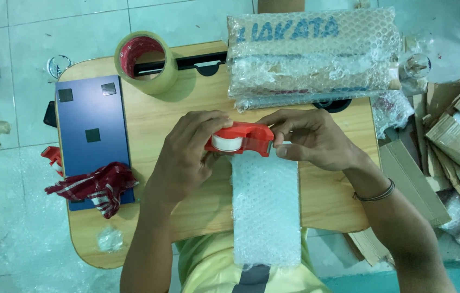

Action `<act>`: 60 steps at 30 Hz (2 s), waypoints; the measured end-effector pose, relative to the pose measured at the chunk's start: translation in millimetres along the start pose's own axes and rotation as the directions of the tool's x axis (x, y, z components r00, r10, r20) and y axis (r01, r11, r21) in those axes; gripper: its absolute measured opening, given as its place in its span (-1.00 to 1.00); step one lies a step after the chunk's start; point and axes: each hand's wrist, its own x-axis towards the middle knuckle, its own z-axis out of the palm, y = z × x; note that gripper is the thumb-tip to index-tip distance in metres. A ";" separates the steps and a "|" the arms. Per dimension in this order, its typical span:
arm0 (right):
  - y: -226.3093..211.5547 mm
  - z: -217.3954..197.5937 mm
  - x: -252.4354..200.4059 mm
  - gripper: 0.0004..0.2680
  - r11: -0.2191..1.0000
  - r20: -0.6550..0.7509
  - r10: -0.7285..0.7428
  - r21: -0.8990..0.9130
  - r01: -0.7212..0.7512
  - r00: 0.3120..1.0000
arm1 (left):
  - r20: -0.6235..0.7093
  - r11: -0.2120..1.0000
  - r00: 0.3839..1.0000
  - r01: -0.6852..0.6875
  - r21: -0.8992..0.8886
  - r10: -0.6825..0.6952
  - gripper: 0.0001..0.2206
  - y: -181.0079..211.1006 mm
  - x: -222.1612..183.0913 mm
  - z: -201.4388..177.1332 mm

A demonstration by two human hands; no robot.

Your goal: Wrapping a blue rectangular object in bubble wrap and securing it with adhesive tape using a dispenser.

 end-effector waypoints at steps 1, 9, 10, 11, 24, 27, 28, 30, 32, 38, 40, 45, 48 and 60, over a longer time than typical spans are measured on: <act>-0.6 0.5 1.1 -0.88 1.000 0.003 0.001 0.001 -0.001 1.000 | -0.001 1.000 1.000 0.003 0.001 -0.003 -0.55 1.2 0.1 -1.0; 7.7 -3.4 -2.7 -0.86 0.997 -0.020 0.010 -0.078 -0.012 1.000 | 0.020 1.000 0.999 0.027 -0.010 -0.027 -0.59 7.6 3.3 3.2; 6.9 -3.2 -2.4 -0.86 0.997 -0.019 0.012 -0.078 -0.013 1.000 | 0.019 1.000 0.999 0.029 -0.011 -0.028 -0.59 6.3 3.0 3.4; 6.0 -2.8 -2.1 -0.86 0.996 -0.022 0.022 -0.082 -0.024 1.000 | 0.014 1.000 1.000 0.017 -0.008 -0.017 -0.59 5.1 2.6 3.5; 33.3 -11.3 -8.1 -0.85 1.000 -0.075 -0.026 0.014 0.027 0.997 | 0.025 0.999 1.000 0.019 -0.046 -0.017 -0.54 3.0 1.7 6.6; 35.6 -11.3 -9.1 -0.86 0.998 -0.097 -0.048 0.040 0.052 0.994 | 0.034 0.998 0.999 0.030 -0.057 -0.028 -0.54 5.3 2.6 4.9; 34.9 -9.8 -9.2 -0.86 0.998 -0.098 -0.048 0.040 0.052 0.994 | 0.035 0.998 0.999 0.030 -0.058 -0.028 -0.54 6.0 2.5 4.4; 33.2 -7.3 -8.7 -0.87 0.996 -0.109 -0.050 0.065 0.058 0.993 | 0.032 0.998 0.999 0.023 -0.061 -0.021 -0.54 6.7 3.1 3.2; 36.6 -7.9 -8.6 -0.87 0.995 -0.114 -0.052 0.075 0.061 0.992 | 0.031 0.998 0.999 0.028 -0.061 -0.026 -0.53 7.4 4.0 3.9; 41.9 -7.8 -10.6 -0.85 0.981 -0.152 -0.041 0.182 0.069 0.988 | 0.033 0.995 0.998 0.047 -0.084 -0.044 -0.52 7.9 1.6 3.3; 36.0 -8.2 -11.6 -0.82 0.964 -0.174 -0.039 0.253 0.083 0.984 | 0.040 0.992 0.997 0.072 -0.101 -0.069 -0.49 6.9 0.0 2.0; 20.4 -13.1 -9.0 -0.86 0.989 -0.180 -0.105 0.083 0.122 0.978 | -0.042 0.973 0.989 0.146 0.180 -0.140 -0.51 3.4 2.8 -8.1; 22.3 -18.1 -9.4 -0.87 0.994 -0.173 -0.108 0.000 0.109 0.979 | -0.019 0.911 0.979 0.195 0.364 -0.202 -0.44 -6.0 -3.7 -18.8; 30.0 -22.5 -16.0 -0.95 0.994 -0.051 -0.104 0.022 0.105 0.993 | -0.132 0.942 0.984 -0.072 0.328 0.121 -0.73 3.1 15.9 3.4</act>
